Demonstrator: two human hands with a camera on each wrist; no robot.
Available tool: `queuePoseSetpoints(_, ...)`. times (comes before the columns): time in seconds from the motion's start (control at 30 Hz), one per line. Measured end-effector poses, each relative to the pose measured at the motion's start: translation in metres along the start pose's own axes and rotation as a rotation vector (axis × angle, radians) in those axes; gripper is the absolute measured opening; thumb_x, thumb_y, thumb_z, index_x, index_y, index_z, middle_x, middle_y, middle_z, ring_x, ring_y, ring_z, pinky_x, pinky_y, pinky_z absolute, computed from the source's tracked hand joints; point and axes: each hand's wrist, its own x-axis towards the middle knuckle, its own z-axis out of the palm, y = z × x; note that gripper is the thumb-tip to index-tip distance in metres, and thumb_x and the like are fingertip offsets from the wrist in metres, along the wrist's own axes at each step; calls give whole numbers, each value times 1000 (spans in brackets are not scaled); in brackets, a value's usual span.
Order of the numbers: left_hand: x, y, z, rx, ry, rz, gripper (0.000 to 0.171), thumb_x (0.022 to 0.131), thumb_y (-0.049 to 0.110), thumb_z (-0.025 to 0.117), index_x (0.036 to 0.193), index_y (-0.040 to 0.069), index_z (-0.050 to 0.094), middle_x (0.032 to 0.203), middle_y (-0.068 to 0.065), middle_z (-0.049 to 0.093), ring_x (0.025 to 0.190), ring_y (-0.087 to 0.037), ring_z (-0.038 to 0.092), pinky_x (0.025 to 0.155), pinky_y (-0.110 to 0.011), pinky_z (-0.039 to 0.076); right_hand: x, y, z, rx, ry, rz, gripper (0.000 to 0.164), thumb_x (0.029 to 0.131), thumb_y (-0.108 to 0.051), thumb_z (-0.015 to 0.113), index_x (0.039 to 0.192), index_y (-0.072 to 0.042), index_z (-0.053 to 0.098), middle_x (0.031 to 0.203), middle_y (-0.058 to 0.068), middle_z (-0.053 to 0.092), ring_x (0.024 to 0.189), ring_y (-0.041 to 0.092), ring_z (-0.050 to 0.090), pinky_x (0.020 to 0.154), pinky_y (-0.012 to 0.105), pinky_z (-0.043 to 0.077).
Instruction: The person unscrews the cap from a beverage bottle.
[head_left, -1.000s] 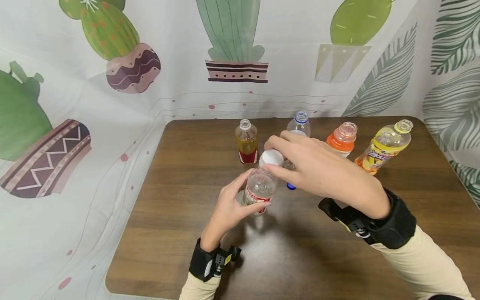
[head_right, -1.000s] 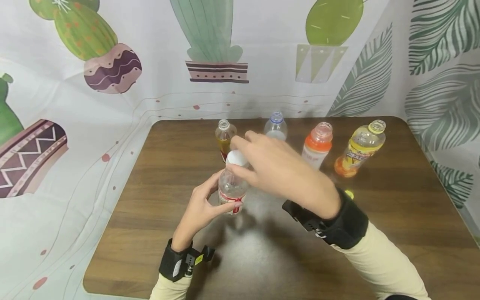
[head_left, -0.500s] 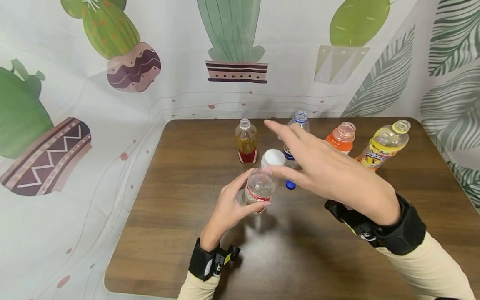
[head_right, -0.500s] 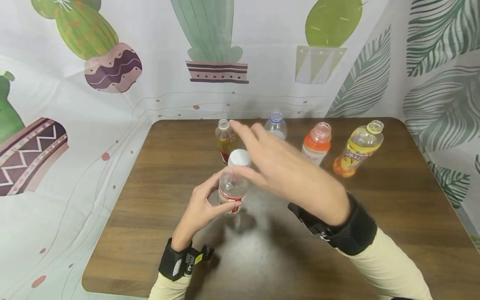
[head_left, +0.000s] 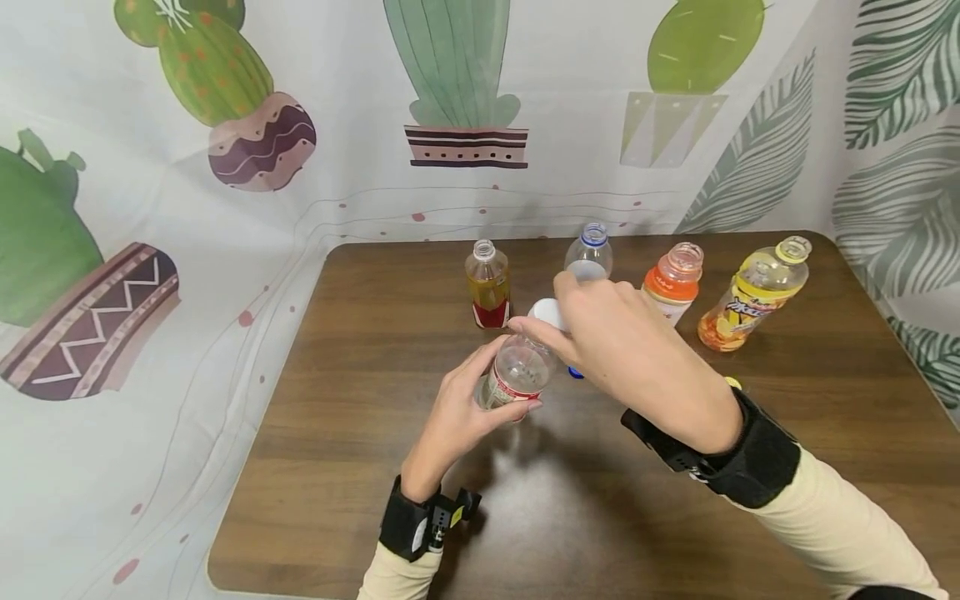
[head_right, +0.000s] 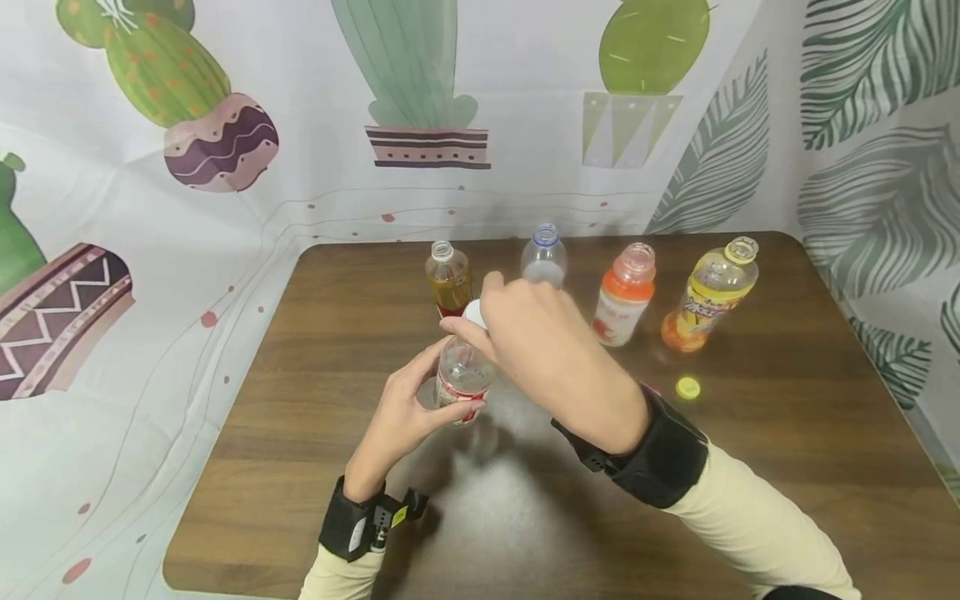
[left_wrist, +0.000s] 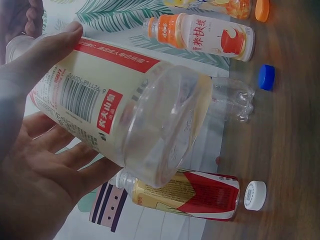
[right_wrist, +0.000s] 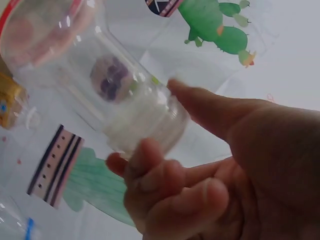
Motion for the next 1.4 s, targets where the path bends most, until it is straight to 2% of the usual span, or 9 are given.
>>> queuePoseSetpoints(0.3,1,-2,-1,-16,-2,-25,78,75,31,88,143,31,49,130,7,63,113,-10,62,96,-39,53,4,7,-4,90,-74,-13,33,96,-42,62,92,-9,56,68,1,53,54,17,51,47,28,38)
queuePoseSetpoints(0.57,-1,1,-2,-56,-11,-42,77,73,32,89,140,30,52,128,8,64,112,-9,62,96,-35,53,-4,13,-15,136,-133,-174,19,99,-31,60,113,-18,61,90,0,55,68,14,50,61,29,44)
queuePoseSetpoints(0.77,-2,0,-3,-42,-14,-46,77,72,30,90,140,28,53,127,5,64,109,-11,62,94,-44,54,-8,20,-13,192,-120,-316,29,95,-14,66,122,-21,59,92,-1,50,75,10,45,64,24,43)
queuePoseSetpoints(0.93,-2,-1,-3,-41,-22,-57,78,72,29,90,141,27,52,129,4,64,111,-12,63,95,-45,54,-8,22,-13,208,-137,-308,36,96,-17,66,131,-22,58,95,-1,51,78,10,46,68,26,44)
queuePoseSetpoints(1.07,-2,-1,-2,-33,-18,-54,77,73,29,89,141,28,52,130,4,64,112,-12,62,96,-45,53,-10,21,-16,168,-136,-216,52,97,-35,64,144,-19,49,103,3,57,80,13,53,70,30,47)
queuePoseSetpoints(1.13,-2,-2,-2,-32,-16,-52,77,74,29,89,141,28,52,129,4,64,112,-13,62,95,-47,53,-10,17,-16,134,-124,-147,53,96,-45,60,138,-13,53,98,5,61,76,15,57,66,32,49)
queuePoseSetpoints(1.23,-2,-2,-2,-26,-18,-41,78,74,28,89,142,28,51,130,3,64,112,-13,62,95,-48,53,-6,11,-9,76,-107,-59,47,95,-53,58,106,-7,60,80,3,61,62,16,59,54,33,48)
queuePoseSetpoints(1.3,-1,-2,-1,-20,-25,-35,78,74,28,88,143,28,50,130,3,63,112,-13,62,95,-47,53,-3,9,-4,43,-95,-34,46,95,-53,59,88,-7,57,65,0,52,51,16,52,46,30,40)
queuePoseSetpoints(1.4,-2,-3,0,3,-30,-23,78,75,29,88,142,27,50,128,4,63,111,-12,62,95,-42,54,-2,7,2,35,-84,-21,43,96,-49,60,81,-9,55,62,-1,47,49,16,49,44,29,36)
